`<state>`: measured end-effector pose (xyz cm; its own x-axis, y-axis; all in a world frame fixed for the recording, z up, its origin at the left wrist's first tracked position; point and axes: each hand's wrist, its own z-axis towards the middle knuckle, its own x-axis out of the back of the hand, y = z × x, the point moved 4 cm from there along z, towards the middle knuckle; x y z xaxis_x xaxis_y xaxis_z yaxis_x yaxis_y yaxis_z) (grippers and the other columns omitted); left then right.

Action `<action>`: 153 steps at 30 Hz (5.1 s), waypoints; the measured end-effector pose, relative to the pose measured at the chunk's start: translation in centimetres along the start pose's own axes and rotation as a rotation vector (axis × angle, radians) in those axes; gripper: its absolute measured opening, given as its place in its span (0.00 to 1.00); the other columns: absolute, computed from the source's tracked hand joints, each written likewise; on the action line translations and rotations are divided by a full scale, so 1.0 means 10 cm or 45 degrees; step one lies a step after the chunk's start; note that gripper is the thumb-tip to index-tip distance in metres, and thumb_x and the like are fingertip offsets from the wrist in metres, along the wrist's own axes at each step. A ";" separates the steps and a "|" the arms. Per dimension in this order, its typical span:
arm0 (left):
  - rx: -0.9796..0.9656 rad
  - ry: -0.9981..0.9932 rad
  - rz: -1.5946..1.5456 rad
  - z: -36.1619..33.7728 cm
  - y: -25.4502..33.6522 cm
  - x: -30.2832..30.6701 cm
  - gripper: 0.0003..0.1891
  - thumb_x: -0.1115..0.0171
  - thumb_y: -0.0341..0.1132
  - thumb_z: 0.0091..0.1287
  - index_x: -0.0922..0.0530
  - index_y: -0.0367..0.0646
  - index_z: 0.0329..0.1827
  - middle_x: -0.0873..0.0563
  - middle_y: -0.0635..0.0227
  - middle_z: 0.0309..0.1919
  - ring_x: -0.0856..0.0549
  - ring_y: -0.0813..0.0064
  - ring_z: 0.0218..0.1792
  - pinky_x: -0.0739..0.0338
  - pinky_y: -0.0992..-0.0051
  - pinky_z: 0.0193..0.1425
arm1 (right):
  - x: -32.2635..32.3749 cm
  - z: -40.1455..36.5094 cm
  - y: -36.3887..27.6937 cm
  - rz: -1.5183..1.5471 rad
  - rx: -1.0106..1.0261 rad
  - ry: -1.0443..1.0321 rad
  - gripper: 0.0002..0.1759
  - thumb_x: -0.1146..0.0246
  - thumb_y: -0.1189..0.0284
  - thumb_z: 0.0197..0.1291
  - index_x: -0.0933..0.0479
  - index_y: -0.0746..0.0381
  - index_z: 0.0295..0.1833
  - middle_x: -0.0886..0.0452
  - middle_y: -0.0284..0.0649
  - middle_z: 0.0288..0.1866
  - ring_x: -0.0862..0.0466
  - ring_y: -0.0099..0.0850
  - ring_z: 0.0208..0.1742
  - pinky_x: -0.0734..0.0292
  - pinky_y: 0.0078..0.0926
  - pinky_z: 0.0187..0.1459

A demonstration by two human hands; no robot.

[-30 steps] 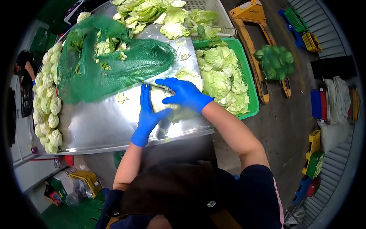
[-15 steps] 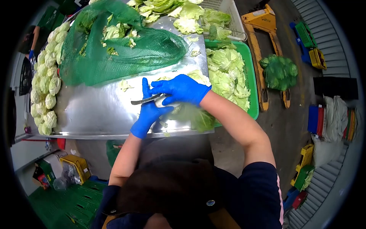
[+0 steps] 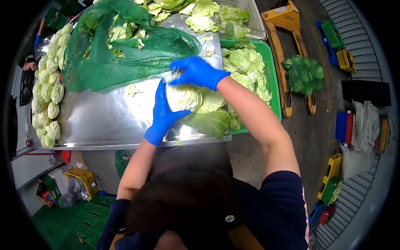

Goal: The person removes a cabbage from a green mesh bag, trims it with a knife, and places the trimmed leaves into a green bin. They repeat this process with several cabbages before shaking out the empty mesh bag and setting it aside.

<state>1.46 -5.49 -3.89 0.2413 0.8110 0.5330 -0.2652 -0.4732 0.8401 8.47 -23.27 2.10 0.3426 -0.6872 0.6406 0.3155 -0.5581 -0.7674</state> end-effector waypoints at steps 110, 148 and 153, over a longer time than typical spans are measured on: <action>-0.104 -0.117 -0.183 -0.48 -0.23 0.14 0.64 0.16 0.42 0.40 0.52 0.35 0.77 0.42 0.47 0.72 0.40 0.51 0.73 0.43 0.59 0.77 | -0.34 -0.96 0.16 -0.210 -0.799 0.660 0.25 0.37 0.49 0.59 0.18 0.54 0.55 0.15 0.51 0.39 0.15 0.49 0.42 0.20 0.43 0.45; 1.363 -0.050 -2.250 -0.47 -0.12 0.14 0.35 0.51 0.59 0.72 0.39 0.45 0.75 0.31 0.47 0.68 0.27 0.45 0.65 0.27 0.42 0.63 | -0.88 -0.83 -0.50 0.497 -0.467 0.487 0.43 0.26 0.66 0.55 0.36 0.54 0.76 0.24 0.43 0.66 0.21 0.27 0.51 0.25 0.28 0.56; 1.020 -0.118 -0.958 -0.58 -0.22 0.48 0.41 0.34 0.47 0.65 0.44 0.43 0.77 0.32 0.48 0.67 0.25 0.48 0.64 0.24 0.52 0.62 | -0.85 -0.75 0.14 0.838 -0.480 0.586 0.39 0.28 0.65 0.58 0.34 0.54 0.75 0.18 0.44 0.57 0.21 0.22 0.42 0.23 0.26 0.49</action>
<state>-2.19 1.49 -3.75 0.1652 0.9724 -0.1646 0.6526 0.0174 0.7575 -0.67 -21.66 -4.61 -0.0635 -0.9965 0.0545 -0.1604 -0.0437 -0.9861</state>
